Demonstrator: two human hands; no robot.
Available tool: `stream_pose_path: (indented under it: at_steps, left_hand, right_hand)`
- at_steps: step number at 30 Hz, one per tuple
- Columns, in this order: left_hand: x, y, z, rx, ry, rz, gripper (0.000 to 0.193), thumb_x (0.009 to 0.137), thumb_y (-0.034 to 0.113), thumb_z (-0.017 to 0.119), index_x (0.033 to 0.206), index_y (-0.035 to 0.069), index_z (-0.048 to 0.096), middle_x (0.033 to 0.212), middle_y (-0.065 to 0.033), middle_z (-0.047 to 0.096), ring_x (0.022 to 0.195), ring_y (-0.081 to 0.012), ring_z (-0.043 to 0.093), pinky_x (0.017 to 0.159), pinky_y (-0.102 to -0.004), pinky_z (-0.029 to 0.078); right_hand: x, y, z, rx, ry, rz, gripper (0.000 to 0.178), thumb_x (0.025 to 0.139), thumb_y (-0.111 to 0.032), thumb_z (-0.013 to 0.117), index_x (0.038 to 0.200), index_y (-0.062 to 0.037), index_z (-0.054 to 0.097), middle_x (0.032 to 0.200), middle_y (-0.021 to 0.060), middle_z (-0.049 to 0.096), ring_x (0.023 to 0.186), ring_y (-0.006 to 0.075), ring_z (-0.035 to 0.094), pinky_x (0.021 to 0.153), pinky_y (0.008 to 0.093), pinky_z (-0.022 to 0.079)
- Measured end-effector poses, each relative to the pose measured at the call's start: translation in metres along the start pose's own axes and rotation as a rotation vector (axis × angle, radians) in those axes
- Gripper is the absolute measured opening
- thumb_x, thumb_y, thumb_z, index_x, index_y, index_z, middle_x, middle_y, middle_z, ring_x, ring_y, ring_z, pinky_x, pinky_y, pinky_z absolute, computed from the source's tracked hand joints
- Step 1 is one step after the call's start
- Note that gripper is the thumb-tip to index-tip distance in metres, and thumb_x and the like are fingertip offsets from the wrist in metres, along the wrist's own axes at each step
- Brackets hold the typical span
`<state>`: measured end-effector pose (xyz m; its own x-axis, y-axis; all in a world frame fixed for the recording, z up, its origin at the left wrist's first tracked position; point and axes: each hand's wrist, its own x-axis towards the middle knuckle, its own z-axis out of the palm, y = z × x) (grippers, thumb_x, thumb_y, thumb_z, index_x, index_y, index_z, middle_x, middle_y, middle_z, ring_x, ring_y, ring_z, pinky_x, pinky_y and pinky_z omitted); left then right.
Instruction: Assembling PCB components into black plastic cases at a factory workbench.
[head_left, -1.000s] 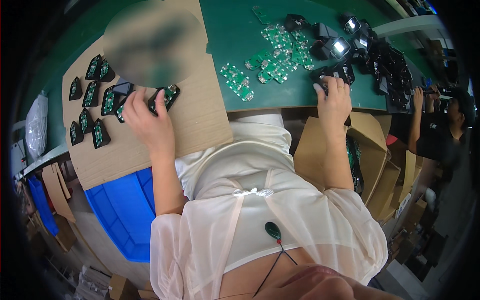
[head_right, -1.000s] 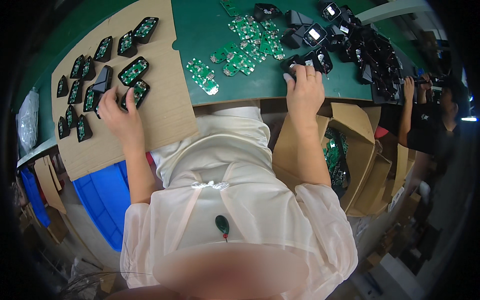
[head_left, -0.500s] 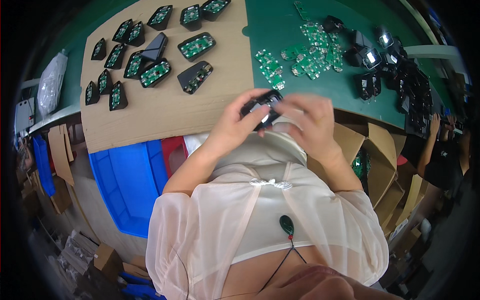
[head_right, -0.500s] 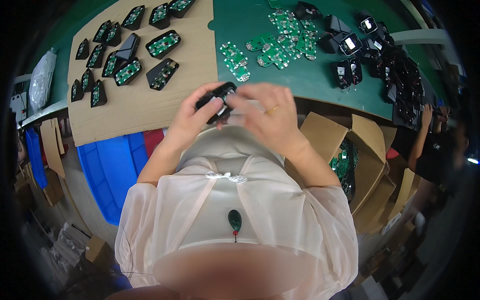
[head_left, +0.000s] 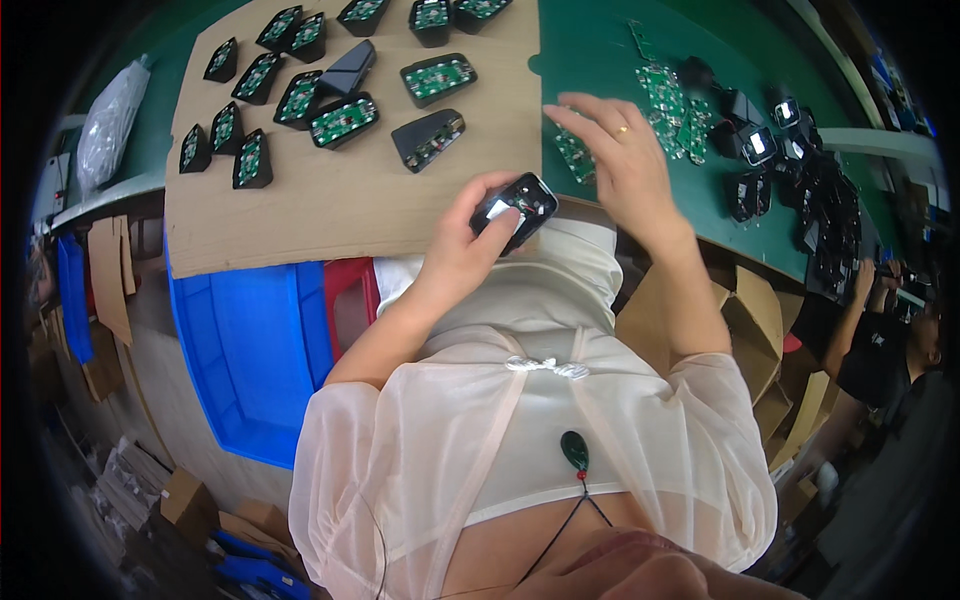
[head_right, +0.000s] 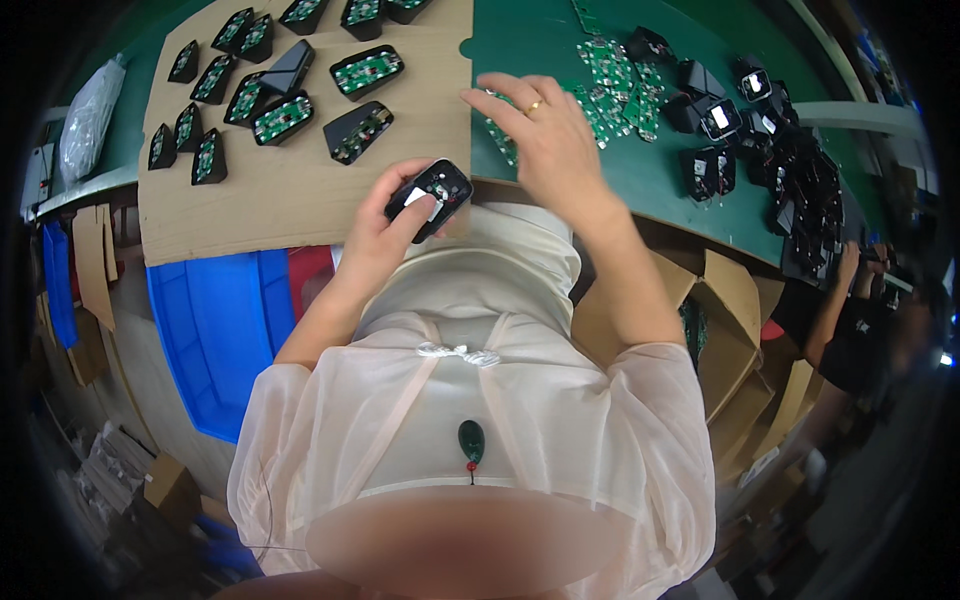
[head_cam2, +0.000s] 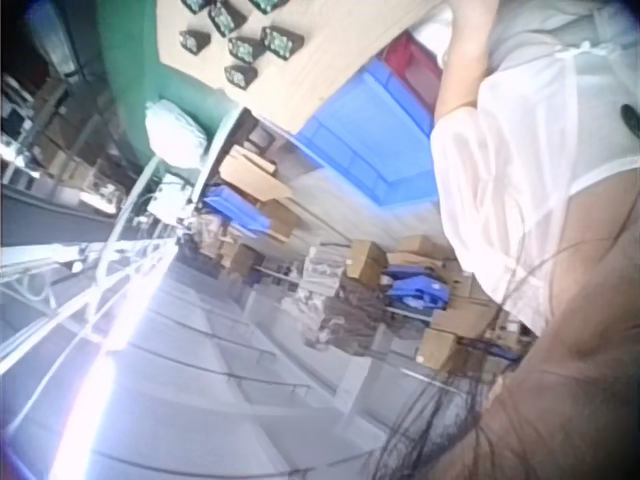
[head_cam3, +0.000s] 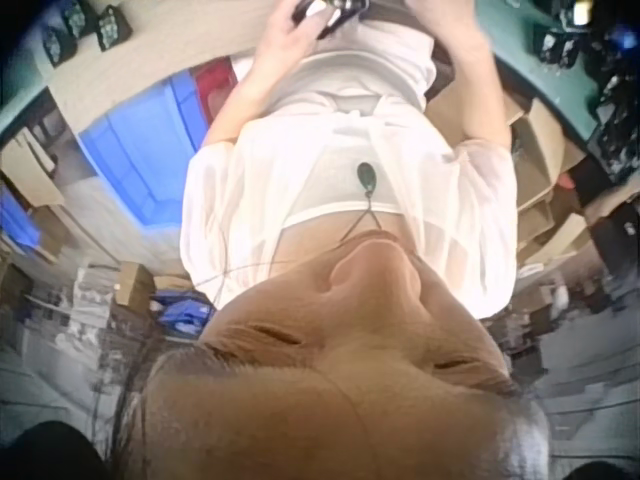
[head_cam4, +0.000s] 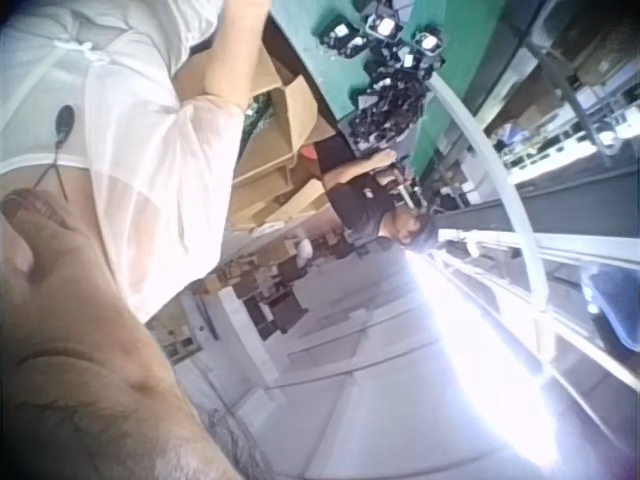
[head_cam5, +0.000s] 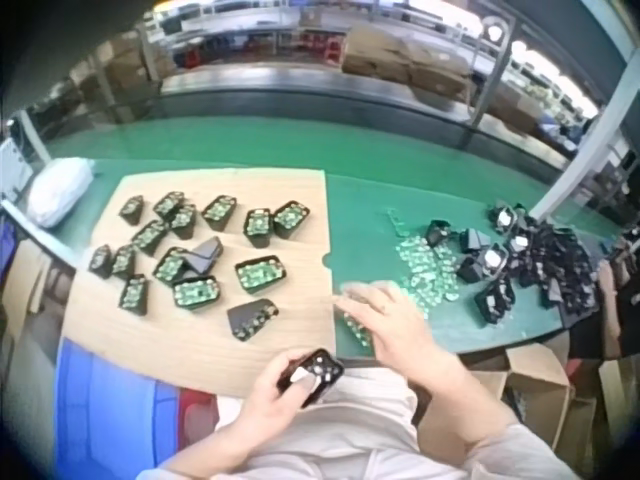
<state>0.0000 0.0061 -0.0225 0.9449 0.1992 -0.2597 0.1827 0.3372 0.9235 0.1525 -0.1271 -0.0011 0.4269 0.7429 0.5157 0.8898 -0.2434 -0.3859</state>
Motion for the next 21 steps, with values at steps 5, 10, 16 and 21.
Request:
stream_pose_path:
  at_steps: [5,10,16,21]
  left_hand:
    - [-0.001,0.001,-0.004,-0.051,-0.016,-0.030,0.029,0.087,0.003,0.046,0.116,-0.001,0.043,0.094,-0.0109,0.058,0.076,-0.0143,0.058,0.065,-0.0254,0.049]
    - [0.001,0.001,-0.005,-0.128,0.050,-0.035,0.028,0.088,0.005,0.046,0.115,-0.001,0.043,0.092,-0.0108,0.058,0.073,-0.0149,0.059,0.060,-0.0255,0.050]
    - [0.010,-0.001,-0.002,-0.074,0.095,0.014,0.027,0.089,0.007,0.048,0.114,0.000,0.043,0.092,-0.0108,0.057,0.070,-0.0140,0.059,0.055,-0.0241,0.049]
    - [0.017,-0.010,0.001,-0.082,0.107,0.039,0.026,0.088,0.006,0.048,0.113,0.000,0.044,0.093,-0.0104,0.057,0.069,-0.0133,0.058,0.055,-0.0239,0.049]
  right_hand:
    - [0.010,0.027,0.001,-0.282,-0.378,-0.143,0.038,0.065,0.002,0.054,0.101,-0.0090,0.059,0.111,0.0022,0.056,0.102,0.0222,0.050,0.078,0.0312,0.041]
    - [0.017,0.041,-0.011,-0.215,-0.322,-0.036,0.024,0.070,-0.001,0.059,0.093,-0.0058,0.059,0.087,0.0064,0.055,0.089,0.0244,0.051,0.074,0.0336,0.043]
    - [0.000,0.030,-0.019,0.227,-0.134,0.425,0.014,0.076,0.002,0.059,0.088,-0.0027,0.056,0.081,0.0046,0.055,0.072,0.0170,0.054,0.062,0.0279,0.044]
    - [-0.019,-0.028,-0.024,1.081,0.119,0.739,0.022,0.079,0.003,0.059,0.097,-0.0011,0.047,0.084,0.0056,0.053,0.064,0.0085,0.052,0.053,0.0197,0.043]
